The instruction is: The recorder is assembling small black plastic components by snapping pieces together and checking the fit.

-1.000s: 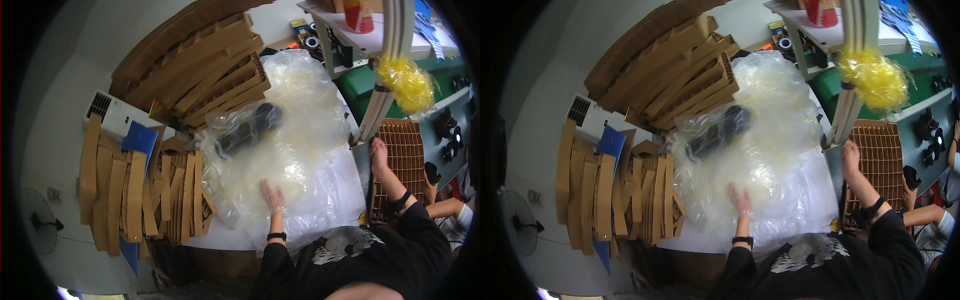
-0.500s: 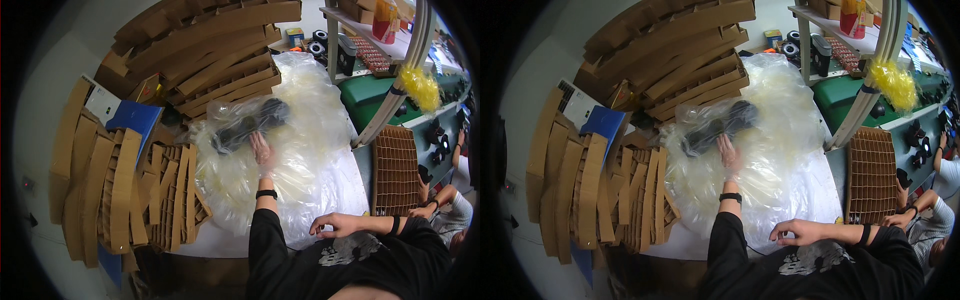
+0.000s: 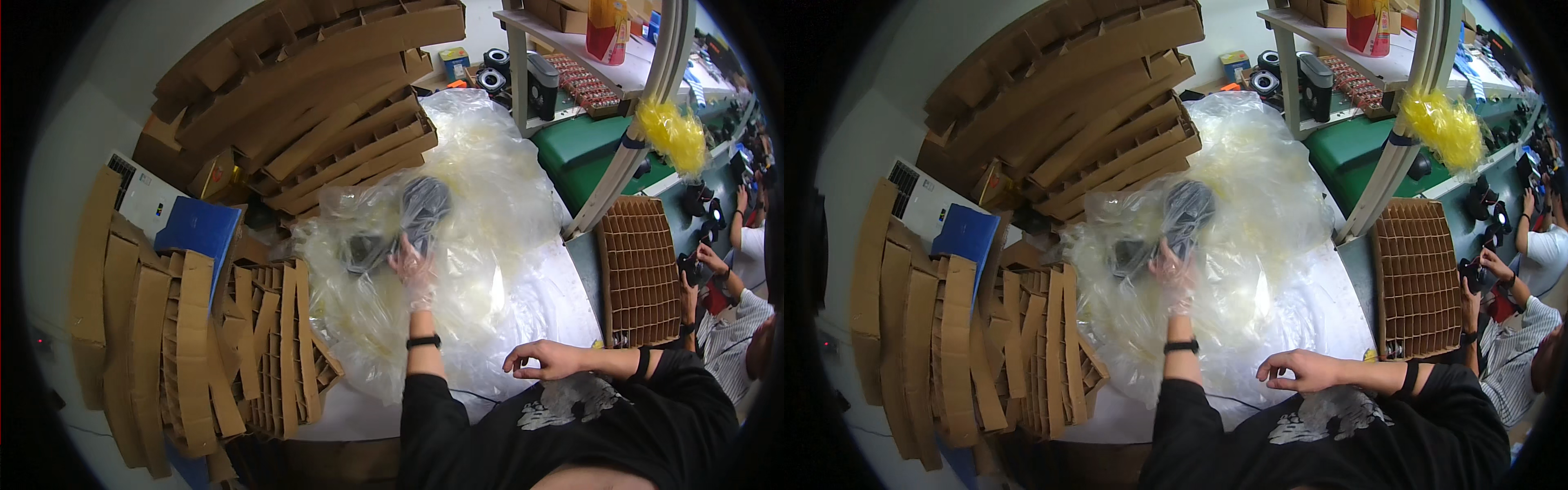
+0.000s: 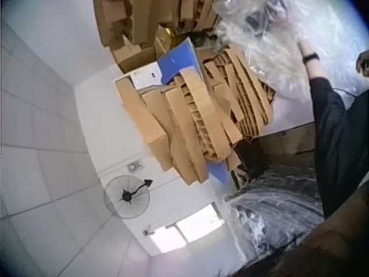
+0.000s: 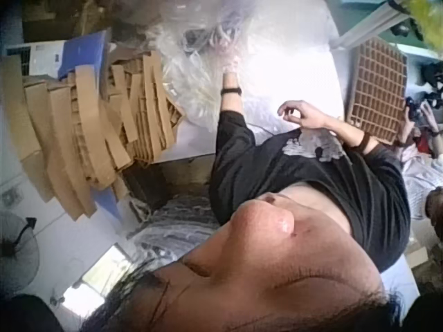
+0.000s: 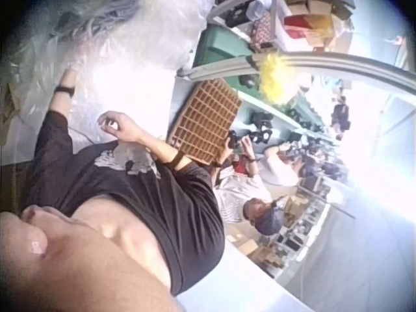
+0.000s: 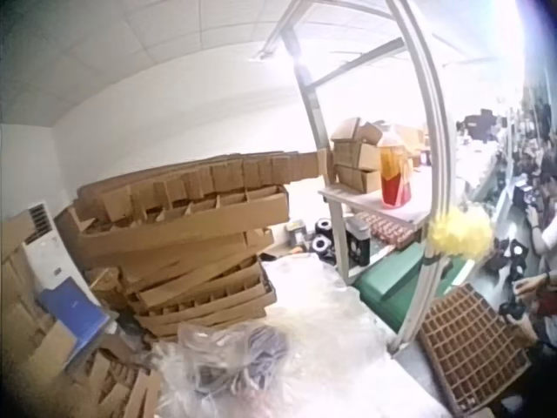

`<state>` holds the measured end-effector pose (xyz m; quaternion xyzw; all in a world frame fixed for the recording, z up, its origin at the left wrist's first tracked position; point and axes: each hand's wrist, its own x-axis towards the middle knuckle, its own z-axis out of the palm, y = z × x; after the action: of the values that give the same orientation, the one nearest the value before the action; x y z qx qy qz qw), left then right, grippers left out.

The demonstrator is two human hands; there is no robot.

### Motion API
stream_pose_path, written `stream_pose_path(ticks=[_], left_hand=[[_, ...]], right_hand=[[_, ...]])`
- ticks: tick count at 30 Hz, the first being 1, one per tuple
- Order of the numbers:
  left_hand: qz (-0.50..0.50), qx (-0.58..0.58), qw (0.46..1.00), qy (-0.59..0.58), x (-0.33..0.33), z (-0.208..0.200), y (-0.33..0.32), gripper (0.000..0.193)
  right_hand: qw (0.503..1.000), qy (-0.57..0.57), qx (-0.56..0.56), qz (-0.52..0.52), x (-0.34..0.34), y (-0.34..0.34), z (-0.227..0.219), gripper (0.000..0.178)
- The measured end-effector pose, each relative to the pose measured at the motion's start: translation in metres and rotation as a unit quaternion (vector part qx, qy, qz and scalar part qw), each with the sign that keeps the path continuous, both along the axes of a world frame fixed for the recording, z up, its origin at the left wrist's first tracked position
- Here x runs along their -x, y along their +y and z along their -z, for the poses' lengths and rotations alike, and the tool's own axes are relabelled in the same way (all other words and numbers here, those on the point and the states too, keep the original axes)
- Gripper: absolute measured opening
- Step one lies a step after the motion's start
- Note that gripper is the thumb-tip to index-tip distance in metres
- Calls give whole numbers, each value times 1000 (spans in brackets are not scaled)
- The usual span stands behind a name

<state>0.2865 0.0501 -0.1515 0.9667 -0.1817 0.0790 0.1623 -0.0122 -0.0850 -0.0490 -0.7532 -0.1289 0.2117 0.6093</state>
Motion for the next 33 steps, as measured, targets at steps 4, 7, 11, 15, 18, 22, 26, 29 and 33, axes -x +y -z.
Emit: stream_pose_path(ticks=[4, 7, 11, 15, 18, 22, 26, 29, 33], left_hand=[[-8, 95, 987, -126, 94, 37, 29, 70], [-26, 204, 979, -12, 160, 69, 57, 58], [-5, 179, 984, 2, 219, 63, 73, 44], [62, 106, 992, 2, 244, 18, 69, 42], [112, 85, 985, -101, 262, 27, 64, 36], [138, 33, 985, -99, 275, 16, 60, 34], [108, 54, 991, -52, 287, 10, 65, 34], [93, 85, 988, -93, 304, -10, 66, 31], [188, 347, 913, -102, 350, -71, 50, 27]], right_hand=[[992, 12, 60, -107, 4, 3, 31, 43], [978, -52, 115, -164, 7, 8, 55, 52], [990, 115, 85, -7, -10, 7, 110, 62], [993, 57, 30, 99, -51, 12, 130, 36], [985, 124, -30, 118, -85, 38, 134, 38], [986, 92, -72, 116, -114, 58, 224, 39], [972, 141, -154, 107, -169, 78, 327, 39], [956, 172, -214, 107, -218, 82, 387, 40], [925, 143, -267, 230, -235, -117, 409, 40]])
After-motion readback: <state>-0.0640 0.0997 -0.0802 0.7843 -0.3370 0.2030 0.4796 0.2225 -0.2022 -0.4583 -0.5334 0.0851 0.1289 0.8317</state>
